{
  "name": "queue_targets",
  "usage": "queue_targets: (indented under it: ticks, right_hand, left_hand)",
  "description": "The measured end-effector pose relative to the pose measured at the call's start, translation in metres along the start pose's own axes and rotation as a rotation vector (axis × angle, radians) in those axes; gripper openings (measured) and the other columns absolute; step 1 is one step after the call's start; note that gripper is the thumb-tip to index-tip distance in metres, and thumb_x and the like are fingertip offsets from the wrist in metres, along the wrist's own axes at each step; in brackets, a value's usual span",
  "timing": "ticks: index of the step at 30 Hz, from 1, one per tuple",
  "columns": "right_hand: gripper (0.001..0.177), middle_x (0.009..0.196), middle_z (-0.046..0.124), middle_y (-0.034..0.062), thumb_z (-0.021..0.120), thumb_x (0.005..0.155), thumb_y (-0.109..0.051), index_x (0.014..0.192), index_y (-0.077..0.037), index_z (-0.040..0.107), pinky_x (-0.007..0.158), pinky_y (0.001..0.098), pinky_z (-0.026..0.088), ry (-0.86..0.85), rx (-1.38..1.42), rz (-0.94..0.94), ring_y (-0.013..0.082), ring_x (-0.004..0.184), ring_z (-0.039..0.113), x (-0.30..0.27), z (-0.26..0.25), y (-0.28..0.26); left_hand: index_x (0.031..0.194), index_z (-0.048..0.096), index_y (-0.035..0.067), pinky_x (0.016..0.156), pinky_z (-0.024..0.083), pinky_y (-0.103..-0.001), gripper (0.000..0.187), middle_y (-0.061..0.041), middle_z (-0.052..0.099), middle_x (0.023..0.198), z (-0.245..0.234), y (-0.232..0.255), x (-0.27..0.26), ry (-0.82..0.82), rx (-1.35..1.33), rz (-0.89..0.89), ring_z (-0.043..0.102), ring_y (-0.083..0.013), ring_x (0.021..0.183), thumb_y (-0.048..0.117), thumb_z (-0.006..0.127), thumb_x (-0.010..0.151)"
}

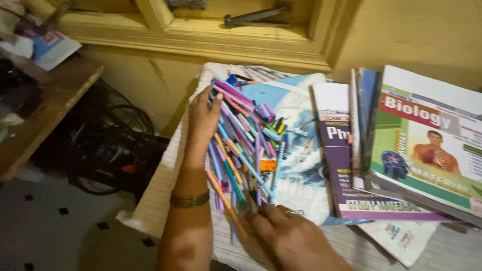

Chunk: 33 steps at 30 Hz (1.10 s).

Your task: The person sorts a large pile of colored pens on a table, picking them up one by one and placing them into a clear plastic container. Textbooks are visible on the table but are not handled during the clip.

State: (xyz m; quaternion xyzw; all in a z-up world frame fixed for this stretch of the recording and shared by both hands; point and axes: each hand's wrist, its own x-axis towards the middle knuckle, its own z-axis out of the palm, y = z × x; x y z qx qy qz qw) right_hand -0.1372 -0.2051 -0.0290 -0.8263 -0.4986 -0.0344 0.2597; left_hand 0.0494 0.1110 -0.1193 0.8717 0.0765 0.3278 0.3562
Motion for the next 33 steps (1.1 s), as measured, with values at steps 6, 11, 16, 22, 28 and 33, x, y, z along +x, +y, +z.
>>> queue_targets:
  ticks: [6, 11, 16, 22, 28, 33]
  right_hand:
    - [0.037, 0.092, 0.067, 0.017, 0.061, 0.087, -0.005, 0.123, 0.004, 0.057, 0.058, 0.0394, 0.06, -0.115, -0.107, 0.075, 0.032, 0.07, 0.074, 0.038, 0.047, -0.022]
    - [0.037, 0.098, 0.067, 0.0216, 0.057, 0.087, 0.0, 0.124, 0.002, 0.053, 0.065, 0.0429, 0.061, -0.2, -0.039, 0.18, 0.0369, 0.079, 0.074, 0.049, 0.048, -0.024]
    - [0.051, 0.104, 0.071, 0.023, 0.06, 0.086, -0.008, 0.136, -0.011, 0.053, 0.075, 0.0532, 0.056, -0.155, 0.091, 0.49, 0.0419, 0.088, 0.072, 0.04, 0.0, -0.004]
    - [0.037, 0.103, 0.069, 0.024, 0.061, 0.088, -0.01, 0.125, -0.008, 0.054, 0.074, 0.0551, 0.053, 0.1, 0.065, 0.583, 0.0455, 0.084, 0.069, 0.051, -0.036, 0.014]
    - [0.031, 0.1, 0.069, 0.0235, 0.069, 0.087, -0.021, 0.112, -0.008, 0.055, 0.071, 0.0535, 0.055, 0.045, 0.119, 0.546, 0.0461, 0.08, 0.069, 0.061, -0.014, 0.015]
    - [0.017, 0.097, 0.072, 0.0231, 0.064, 0.092, -0.013, 0.106, -0.007, 0.058, 0.072, 0.0528, 0.055, 0.104, 0.195, 0.524, 0.0458, 0.083, 0.07, 0.061, -0.014, 0.02]
  left_hand:
    - [0.137, 0.061, -0.002, 0.11, 0.042, -0.048, 0.056, -0.028, 0.063, 0.135, 0.002, 0.002, -0.002, 0.007, -0.026, -0.028, 0.056, -0.0428, 0.128, 0.039, 0.062, 0.1]
    - [0.139, 0.059, -0.001, 0.11, 0.041, -0.048, 0.056, -0.028, 0.062, 0.136, -0.004, 0.01, -0.001, -0.02, -0.043, -0.058, 0.056, -0.0423, 0.128, 0.039, 0.06, 0.099]
    - [0.137, 0.061, -0.001, 0.109, 0.042, -0.047, 0.053, -0.027, 0.063, 0.135, -0.006, 0.012, -0.002, 0.001, -0.056, -0.065, 0.057, -0.0419, 0.128, 0.038, 0.06, 0.101]
    - [0.136, 0.062, -0.001, 0.109, 0.043, -0.047, 0.052, -0.026, 0.064, 0.134, -0.003, 0.02, -0.005, -0.013, -0.048, -0.046, 0.058, -0.0416, 0.127, 0.037, 0.058, 0.101]
    - [0.135, 0.063, -0.001, 0.108, 0.041, -0.049, 0.05, -0.026, 0.065, 0.132, 0.0, 0.018, -0.005, -0.012, 0.016, 0.002, 0.057, -0.043, 0.126, 0.036, 0.06, 0.101]
    - [0.133, 0.064, 0.0, 0.106, 0.046, -0.046, 0.05, -0.025, 0.067, 0.129, -0.002, 0.014, -0.003, -0.017, 0.024, 0.012, 0.061, -0.0421, 0.122, 0.037, 0.06, 0.101]
